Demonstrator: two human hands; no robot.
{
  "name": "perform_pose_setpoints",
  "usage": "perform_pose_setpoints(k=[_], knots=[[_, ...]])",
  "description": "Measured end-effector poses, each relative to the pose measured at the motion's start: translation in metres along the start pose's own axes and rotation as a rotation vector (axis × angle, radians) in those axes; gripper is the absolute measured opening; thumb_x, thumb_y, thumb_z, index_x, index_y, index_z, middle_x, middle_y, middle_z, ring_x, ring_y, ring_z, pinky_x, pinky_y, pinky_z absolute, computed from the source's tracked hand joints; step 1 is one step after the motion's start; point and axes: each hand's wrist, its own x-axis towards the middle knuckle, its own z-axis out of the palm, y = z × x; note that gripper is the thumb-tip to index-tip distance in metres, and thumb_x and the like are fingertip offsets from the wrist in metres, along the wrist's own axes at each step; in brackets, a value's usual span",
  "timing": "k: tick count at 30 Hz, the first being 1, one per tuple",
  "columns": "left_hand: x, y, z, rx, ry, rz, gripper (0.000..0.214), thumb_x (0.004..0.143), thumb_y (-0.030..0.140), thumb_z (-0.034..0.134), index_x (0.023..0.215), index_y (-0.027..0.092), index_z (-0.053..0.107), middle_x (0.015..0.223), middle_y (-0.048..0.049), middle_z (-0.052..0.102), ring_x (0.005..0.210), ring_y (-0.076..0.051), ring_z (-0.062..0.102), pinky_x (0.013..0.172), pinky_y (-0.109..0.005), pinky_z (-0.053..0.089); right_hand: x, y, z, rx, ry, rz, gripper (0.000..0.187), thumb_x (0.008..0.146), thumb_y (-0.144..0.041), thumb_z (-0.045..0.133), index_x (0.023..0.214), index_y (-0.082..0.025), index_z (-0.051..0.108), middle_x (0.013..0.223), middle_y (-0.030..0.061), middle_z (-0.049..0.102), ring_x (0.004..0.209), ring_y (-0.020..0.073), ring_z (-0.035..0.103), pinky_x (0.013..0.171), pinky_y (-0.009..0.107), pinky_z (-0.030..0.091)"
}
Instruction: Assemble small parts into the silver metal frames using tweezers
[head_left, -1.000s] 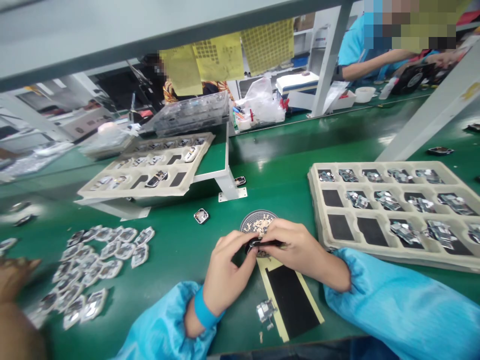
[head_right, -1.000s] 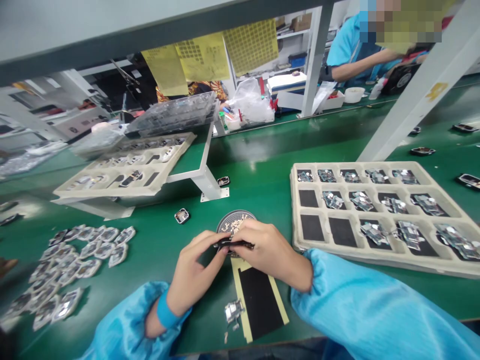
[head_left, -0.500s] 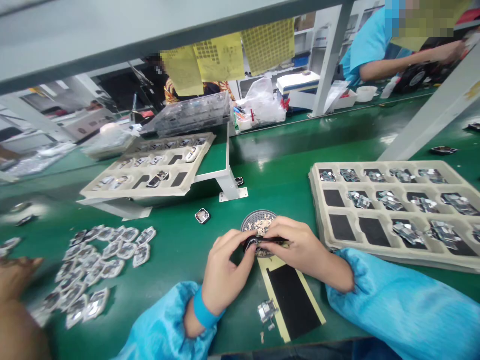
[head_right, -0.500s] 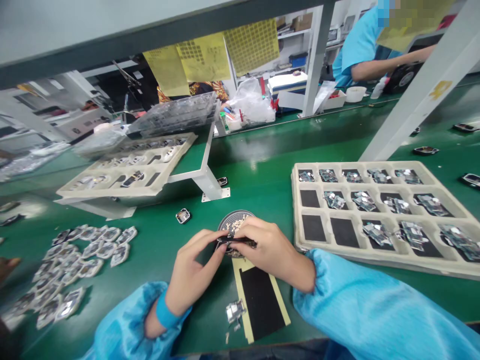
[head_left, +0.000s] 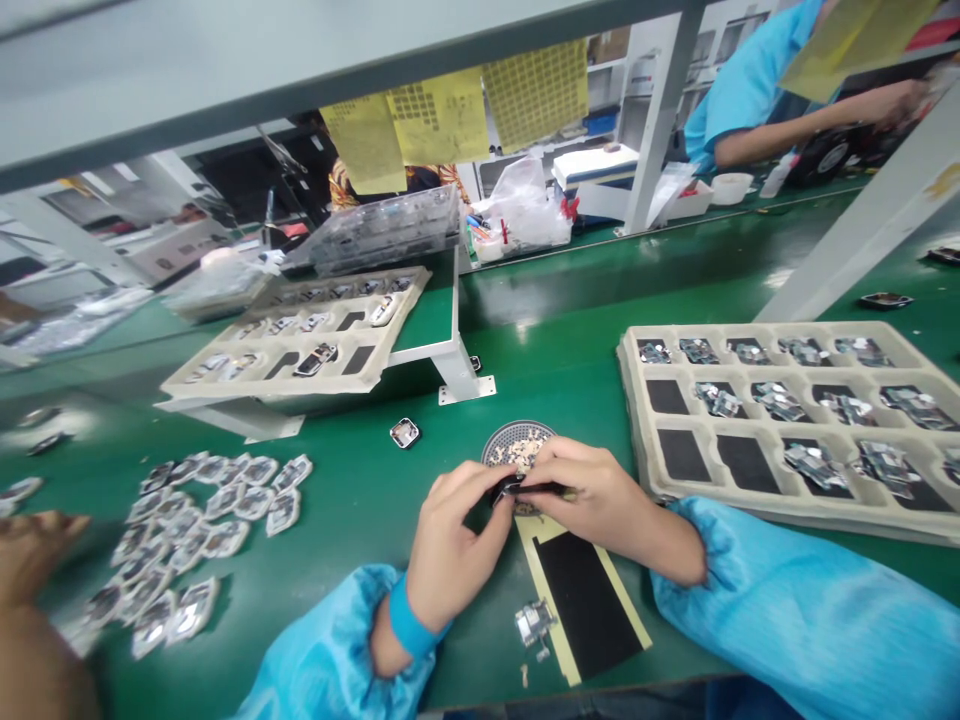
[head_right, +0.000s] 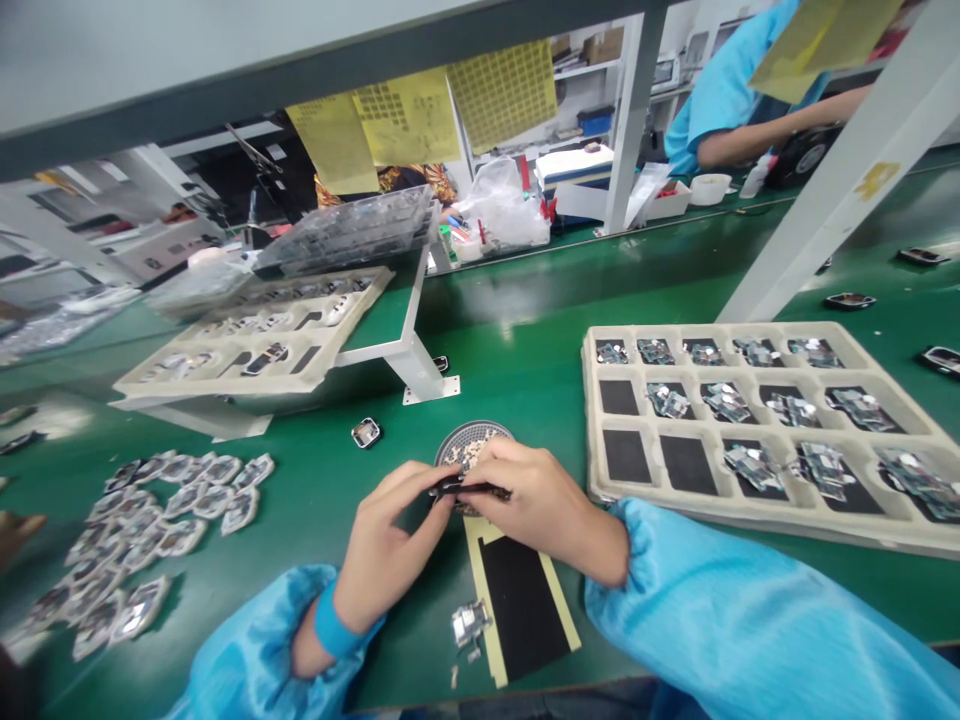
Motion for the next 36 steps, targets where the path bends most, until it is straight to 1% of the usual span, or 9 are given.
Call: perform_pose_setpoints(k=[4, 8, 12, 15, 19, 24, 29, 36], knots=[[0.0008, -0.0022, 0.0010, -0.017, -0.005, -0.009, 0.033, 0.092, 0.014, 0.061, 0.121, 0.027, 0.070, 0.101, -0.0044, 0.069, 0.093, -0.021, 0.064, 0.083, -0.034, 0.048, 0.0005, -0.0008, -0.0008, -0.026, -0.036, 0.008, 0.010, 0.093, -0.020, 0.067, 0.101, -0.021, 0.074, 0.091, 0.0047, 0.066, 0.082, 0.0160, 0.065, 0.069, 0.027, 0.052], [0.0032, -0.0019, 0.0011, -0.068, 0.013, -0.031, 0.028, 0.092, 0.016, 0.063, 0.117, 0.025, 0.072, 0.096, -0.0038, 0.070, 0.089, -0.019, 0.064, 0.080, -0.031, 0.049, 0.0020, -0.0032, -0.0012, -0.033, -0.069, 0.036, 0.012, 0.095, -0.019, 0.064, 0.104, -0.020, 0.072, 0.092, 0.0052, 0.065, 0.083, 0.0164, 0.064, 0.069, 0.027, 0.051], [0.0060, 0.0001, -0.0004, -0.095, 0.044, -0.038, 0.024, 0.092, 0.017, 0.064, 0.113, 0.023, 0.073, 0.093, -0.0030, 0.070, 0.087, -0.017, 0.065, 0.078, -0.029, 0.050, 0.0027, -0.0039, -0.0021, -0.036, -0.042, 0.044, 0.009, 0.095, -0.022, 0.065, 0.102, -0.021, 0.071, 0.093, 0.0052, 0.065, 0.085, 0.0170, 0.064, 0.071, 0.028, 0.051], [0.0062, 0.0009, -0.0016, -0.081, 0.061, -0.035, 0.023, 0.091, 0.017, 0.065, 0.111, 0.023, 0.074, 0.093, -0.0029, 0.070, 0.086, -0.018, 0.065, 0.079, -0.029, 0.050, 0.0021, -0.0044, -0.0032, -0.034, -0.020, 0.039, 0.010, 0.093, -0.022, 0.067, 0.102, -0.022, 0.071, 0.093, 0.0046, 0.065, 0.082, 0.0165, 0.063, 0.069, 0.028, 0.051], [0.0048, 0.0001, -0.0025, -0.048, 0.068, -0.033, 0.023, 0.092, 0.017, 0.064, 0.112, 0.024, 0.073, 0.093, -0.0037, 0.070, 0.086, -0.019, 0.064, 0.079, -0.031, 0.050, 0.0012, -0.0055, -0.0035, -0.043, 0.005, 0.006, 0.017, 0.089, -0.017, 0.068, 0.104, -0.023, 0.071, 0.093, 0.0043, 0.067, 0.081, 0.0167, 0.064, 0.067, 0.028, 0.051], [0.0030, -0.0007, -0.0029, 0.018, 0.066, 0.007, 0.027, 0.092, 0.017, 0.064, 0.115, 0.027, 0.072, 0.096, -0.0033, 0.070, 0.088, -0.020, 0.064, 0.080, -0.033, 0.048, 0.0020, -0.0055, -0.0017, -0.046, 0.060, -0.019, 0.017, 0.088, -0.014, 0.067, 0.102, -0.022, 0.070, 0.093, 0.0046, 0.068, 0.084, 0.0168, 0.065, 0.070, 0.028, 0.053], [0.0015, 0.0005, -0.0030, 0.046, 0.067, 0.040, 0.030, 0.092, 0.016, 0.063, 0.118, 0.028, 0.071, 0.098, -0.0026, 0.071, 0.090, -0.020, 0.064, 0.081, -0.033, 0.047, 0.0022, -0.0038, 0.0000, -0.056, 0.029, -0.012, 0.016, 0.088, -0.014, 0.066, 0.102, -0.022, 0.071, 0.091, 0.0044, 0.068, 0.083, 0.0168, 0.065, 0.069, 0.027, 0.052], [0.0021, -0.0003, -0.0016, 0.100, 0.080, 0.074, 0.029, 0.090, 0.015, 0.064, 0.116, 0.027, 0.071, 0.095, -0.0018, 0.071, 0.087, -0.019, 0.064, 0.079, -0.034, 0.046, 0.0012, -0.0023, 0.0036, -0.078, 0.022, -0.014, 0.015, 0.086, -0.013, 0.066, 0.097, -0.022, 0.071, 0.088, 0.0040, 0.068, 0.081, 0.0173, 0.063, 0.069, 0.028, 0.052]])
